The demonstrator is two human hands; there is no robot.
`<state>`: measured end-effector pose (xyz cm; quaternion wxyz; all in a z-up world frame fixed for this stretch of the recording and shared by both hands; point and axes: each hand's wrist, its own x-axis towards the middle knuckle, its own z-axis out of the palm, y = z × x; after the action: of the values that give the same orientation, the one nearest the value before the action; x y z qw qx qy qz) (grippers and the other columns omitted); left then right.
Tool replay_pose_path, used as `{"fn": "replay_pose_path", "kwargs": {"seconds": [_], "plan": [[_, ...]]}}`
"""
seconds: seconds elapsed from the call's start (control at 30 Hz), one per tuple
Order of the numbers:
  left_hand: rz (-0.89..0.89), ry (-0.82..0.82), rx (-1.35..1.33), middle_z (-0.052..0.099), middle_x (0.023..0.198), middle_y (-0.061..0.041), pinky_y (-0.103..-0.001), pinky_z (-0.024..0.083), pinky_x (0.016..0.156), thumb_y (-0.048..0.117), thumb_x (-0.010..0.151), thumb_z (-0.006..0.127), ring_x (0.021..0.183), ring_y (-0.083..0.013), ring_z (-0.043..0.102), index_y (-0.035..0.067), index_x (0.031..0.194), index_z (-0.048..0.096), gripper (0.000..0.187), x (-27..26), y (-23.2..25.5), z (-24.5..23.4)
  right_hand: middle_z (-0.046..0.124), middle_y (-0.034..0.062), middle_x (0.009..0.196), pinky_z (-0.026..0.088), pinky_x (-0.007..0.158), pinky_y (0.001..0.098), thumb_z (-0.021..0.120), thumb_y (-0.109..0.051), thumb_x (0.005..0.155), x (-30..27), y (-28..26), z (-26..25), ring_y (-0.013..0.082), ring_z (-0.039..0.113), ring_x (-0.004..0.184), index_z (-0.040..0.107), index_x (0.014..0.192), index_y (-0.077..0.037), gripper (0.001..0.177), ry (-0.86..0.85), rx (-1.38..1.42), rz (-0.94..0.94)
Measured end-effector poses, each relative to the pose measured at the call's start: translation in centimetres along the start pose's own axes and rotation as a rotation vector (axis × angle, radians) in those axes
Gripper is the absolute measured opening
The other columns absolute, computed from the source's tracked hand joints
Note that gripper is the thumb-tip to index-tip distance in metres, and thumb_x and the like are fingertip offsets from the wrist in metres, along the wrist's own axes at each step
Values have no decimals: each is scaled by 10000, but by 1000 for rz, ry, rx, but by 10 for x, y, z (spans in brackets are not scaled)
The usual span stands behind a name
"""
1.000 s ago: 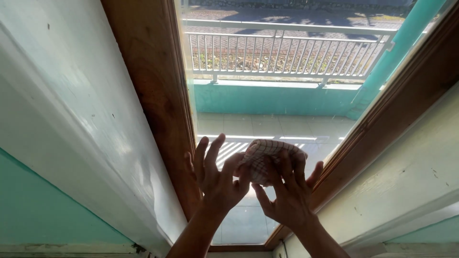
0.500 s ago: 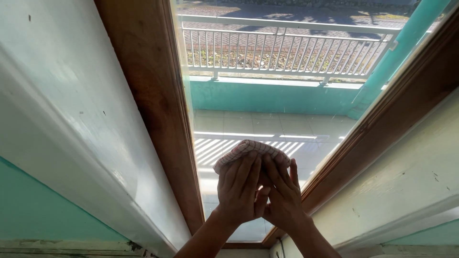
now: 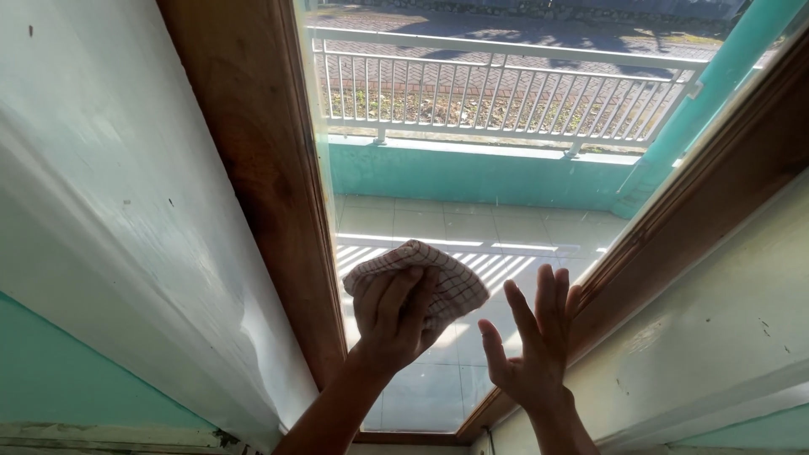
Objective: Wiping a glass door with a checkered cloth.
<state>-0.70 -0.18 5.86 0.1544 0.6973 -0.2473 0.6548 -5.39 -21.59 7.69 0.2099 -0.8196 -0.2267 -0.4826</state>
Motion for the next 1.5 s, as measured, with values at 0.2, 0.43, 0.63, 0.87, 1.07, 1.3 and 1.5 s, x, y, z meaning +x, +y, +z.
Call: {"fn": "replay_pose_path", "kwargs": {"seconds": [0.2, 0.43, 0.63, 0.87, 1.07, 1.3, 1.5], "plan": [[-158, -80, 176, 655, 1355, -26, -426, 341, 980, 182, 899, 662, 1226, -241, 571, 164, 1314, 739, 423, 32, 22, -40, 79, 196, 1731, -2, 1305, 592, 690, -369, 950, -4, 6, 7, 337, -1, 1626, 392, 1586, -153, 736, -49, -94, -12], [-266, -131, 50, 582, 1496, -160, -555, 334, 1219, 80, 908, 563, 1416, -397, 512, 83, 1358, 679, 465, -8, 34, -12, 28, 206, 1731, -22, 1291, 601, 693, -395, 956, -9, 14, 13, 359, -43, 1619, 321, 1618, -161, 795, -71, -113, -25], [-261, 17, 42, 399, 1544, -256, -724, 204, 1128, 340, 900, 621, 1432, -502, 321, 2, 1406, 536, 614, 12, 23, 13, -19, 206, 1731, -84, 1281, 588, 675, -432, 969, -14, 23, 19, 360, -108, 1607, 285, 1638, -161, 820, -70, -114, -52], [-224, 136, 145, 393, 1475, -156, -578, 331, 1182, 528, 938, 786, 1387, -386, 329, 69, 1439, 613, 701, 16, 11, 14, -53, 194, 1729, -114, 1278, 600, 669, -447, 968, -13, 23, 24, 334, -129, 1610, 250, 1642, -165, 842, -52, -106, -64], [-233, 34, 171, 394, 1601, -173, -655, 164, 1253, 394, 985, 673, 1503, -436, 283, 195, 1432, 652, 489, -13, 8, 18, -44, 184, 1744, -76, 1306, 595, 680, -420, 986, -12, 23, 29, 338, -115, 1625, 248, 1652, -182, 829, -8, -95, -70], [-180, -79, 116, 364, 1654, -145, -673, -17, 1255, 404, 997, 609, 1576, -407, 189, 270, 1449, 641, 473, -24, 9, 13, 30, 166, 1745, -63, 1314, 598, 680, -418, 954, -3, 6, 25, 311, -57, 1631, 291, 1630, -193, 811, 58, -84, -20], [-125, -112, 121, 384, 1646, -144, -660, -5, 1274, 422, 1039, 617, 1589, -416, 183, 325, 1445, 653, 419, -7, 8, 12, -11, 177, 1753, -43, 1338, 604, 685, -424, 1001, 9, 19, 25, 323, -76, 1644, 231, 1683, -201, 849, 138, -101, -65]]}}
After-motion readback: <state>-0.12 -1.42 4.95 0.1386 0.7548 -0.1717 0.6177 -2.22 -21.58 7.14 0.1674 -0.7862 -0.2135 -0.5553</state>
